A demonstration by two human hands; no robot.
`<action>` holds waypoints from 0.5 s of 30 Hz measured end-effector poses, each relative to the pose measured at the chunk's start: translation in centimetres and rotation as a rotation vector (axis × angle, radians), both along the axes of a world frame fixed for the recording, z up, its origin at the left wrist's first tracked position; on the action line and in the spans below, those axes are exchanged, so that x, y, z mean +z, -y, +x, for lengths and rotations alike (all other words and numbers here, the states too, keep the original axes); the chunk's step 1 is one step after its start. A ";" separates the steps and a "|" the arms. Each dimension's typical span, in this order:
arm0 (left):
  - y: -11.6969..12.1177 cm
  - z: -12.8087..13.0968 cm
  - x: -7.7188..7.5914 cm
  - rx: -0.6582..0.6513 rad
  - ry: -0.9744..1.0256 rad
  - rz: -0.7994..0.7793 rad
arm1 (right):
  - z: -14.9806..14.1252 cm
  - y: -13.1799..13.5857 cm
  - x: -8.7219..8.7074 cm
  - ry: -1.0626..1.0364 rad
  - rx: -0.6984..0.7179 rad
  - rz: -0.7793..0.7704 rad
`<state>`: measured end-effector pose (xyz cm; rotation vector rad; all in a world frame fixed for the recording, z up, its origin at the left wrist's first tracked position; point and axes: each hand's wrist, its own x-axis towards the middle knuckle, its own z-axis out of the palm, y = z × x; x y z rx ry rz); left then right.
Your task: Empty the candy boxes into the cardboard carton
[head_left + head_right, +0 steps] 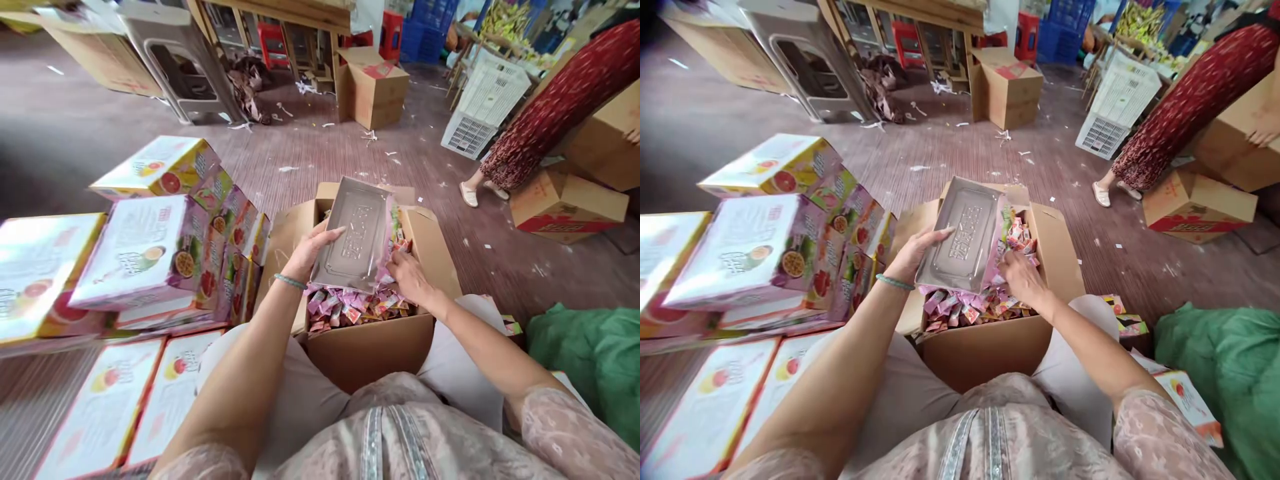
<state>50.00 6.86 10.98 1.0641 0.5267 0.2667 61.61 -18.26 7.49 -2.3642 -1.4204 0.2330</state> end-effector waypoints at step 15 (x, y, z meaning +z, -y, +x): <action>1.5 -1.3 1.3 -0.153 -0.082 0.007 | -0.7 1.9 1.1 -0.558 -0.655 0.795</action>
